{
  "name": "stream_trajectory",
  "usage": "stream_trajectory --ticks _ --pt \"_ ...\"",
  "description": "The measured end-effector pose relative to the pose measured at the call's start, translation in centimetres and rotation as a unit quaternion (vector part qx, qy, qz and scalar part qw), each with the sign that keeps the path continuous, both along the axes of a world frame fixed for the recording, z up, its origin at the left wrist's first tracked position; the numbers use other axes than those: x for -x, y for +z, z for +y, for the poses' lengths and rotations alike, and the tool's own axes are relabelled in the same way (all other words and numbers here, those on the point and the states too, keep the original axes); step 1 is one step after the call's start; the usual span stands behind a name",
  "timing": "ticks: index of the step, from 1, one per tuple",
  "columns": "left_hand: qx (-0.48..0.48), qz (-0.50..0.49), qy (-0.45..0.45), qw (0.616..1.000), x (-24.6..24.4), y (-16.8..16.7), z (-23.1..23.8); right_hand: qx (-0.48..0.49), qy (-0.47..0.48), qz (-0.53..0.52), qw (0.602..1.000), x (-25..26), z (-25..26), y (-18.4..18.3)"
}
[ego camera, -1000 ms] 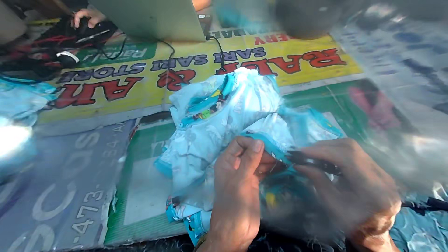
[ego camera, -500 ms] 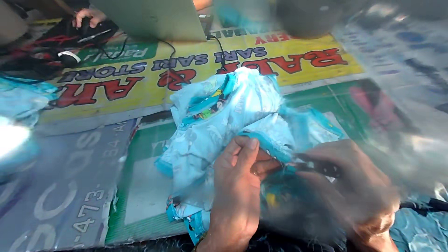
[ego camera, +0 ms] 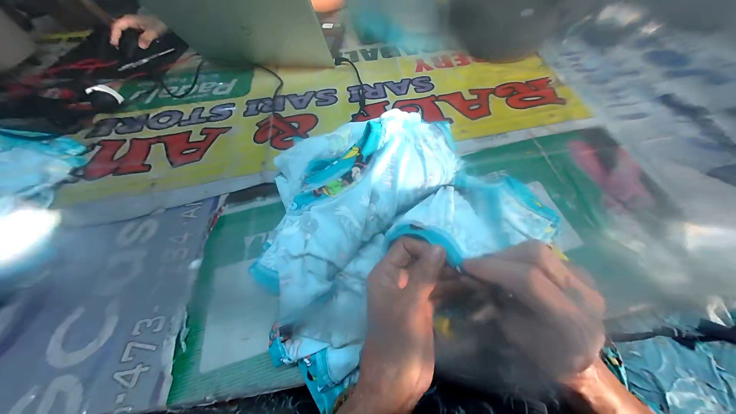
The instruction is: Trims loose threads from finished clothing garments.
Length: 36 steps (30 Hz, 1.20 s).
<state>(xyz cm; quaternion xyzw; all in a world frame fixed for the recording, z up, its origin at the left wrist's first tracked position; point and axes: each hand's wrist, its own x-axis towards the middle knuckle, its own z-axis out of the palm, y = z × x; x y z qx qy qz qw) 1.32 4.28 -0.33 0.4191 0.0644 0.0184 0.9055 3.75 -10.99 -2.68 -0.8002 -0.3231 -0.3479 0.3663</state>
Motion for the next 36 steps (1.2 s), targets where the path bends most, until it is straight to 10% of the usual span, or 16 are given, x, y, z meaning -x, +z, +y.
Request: stream_trajectory --ticks 6,11,22,28,31,36 --pt "0.008 -0.006 0.008 1.0 0.0 -0.3 0.6 -0.015 0.163 0.061 0.985 1.7 -0.7 0.2" --pt "0.008 0.015 0.011 1.0 -0.1 0.0 0.9 0.139 0.352 0.22 0.899 3.4 -0.8 -0.7" --pt "-0.103 -0.098 0.019 0.99 0.5 -2.0 -1.1 0.06 -0.124 0.037 0.99 1.6 0.6 0.2" --pt "-0.241 -0.205 0.012 0.949 1.2 -3.4 -1.3 -0.028 -0.066 0.147 0.987 1.2 -0.8 -0.9" --pt "-0.398 -0.269 0.066 0.874 1.8 -4.2 -0.9 -0.23 0.063 0.312 0.92 1.2 -1.6 -0.7" --pt "-0.755 -0.272 0.147 0.579 2.2 -5.0 0.9 -0.417 0.227 0.435 0.765 1.5 -1.7 -1.2"
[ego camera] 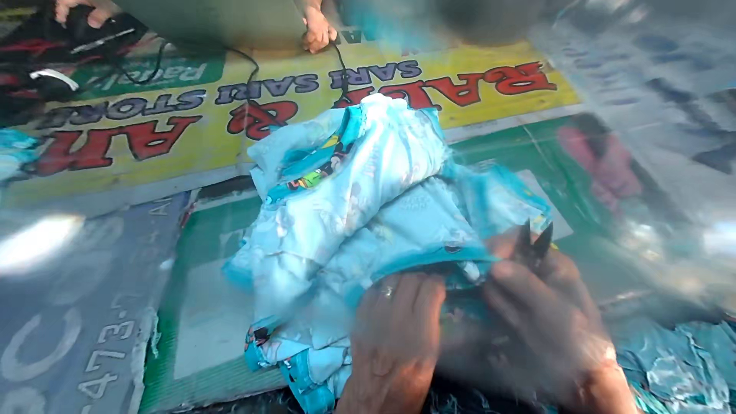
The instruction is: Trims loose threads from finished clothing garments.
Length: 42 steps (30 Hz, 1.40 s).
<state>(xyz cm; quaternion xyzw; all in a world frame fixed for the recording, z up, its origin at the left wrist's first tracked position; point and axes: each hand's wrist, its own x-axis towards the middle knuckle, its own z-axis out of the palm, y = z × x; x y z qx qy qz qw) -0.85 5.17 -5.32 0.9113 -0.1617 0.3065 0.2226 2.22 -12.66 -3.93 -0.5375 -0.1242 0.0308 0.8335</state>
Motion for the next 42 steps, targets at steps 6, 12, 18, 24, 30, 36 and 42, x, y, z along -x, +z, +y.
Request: stream_trajectory --ticks 6,12,18,24,30,36,42 --pt "0.023 -0.019 -0.009 1.0 3.1 -0.4 2.1 -0.092 0.032 0.075 0.992 0.4 -0.2 -0.2" --pt "0.088 -0.033 -0.048 0.994 2.7 0.0 1.2 -0.143 0.07 0.113 0.981 1.1 0.2 -0.7" --pt "0.069 -0.058 -0.049 0.995 0.9 0.3 -0.8 -0.11 0.063 0.079 0.989 1.6 0.1 -0.7" --pt "0.061 -0.066 -0.08 0.993 1.5 0.2 -0.6 -0.017 0.042 0.038 0.998 2.0 -0.2 -1.0" --pt "0.107 -0.029 -0.099 0.989 3.3 -0.7 0.1 0.261 -0.016 -0.157 0.952 2.0 -1.4 -1.3" --pt "0.131 -0.026 -0.08 0.988 3.7 -1.4 0.4 0.451 -0.048 -0.29 0.843 2.7 -2.8 -1.2" --pt "0.151 -0.03 -0.077 0.985 3.4 -1.3 0.0 0.495 -0.131 -0.371 0.775 2.8 -2.3 -1.6"
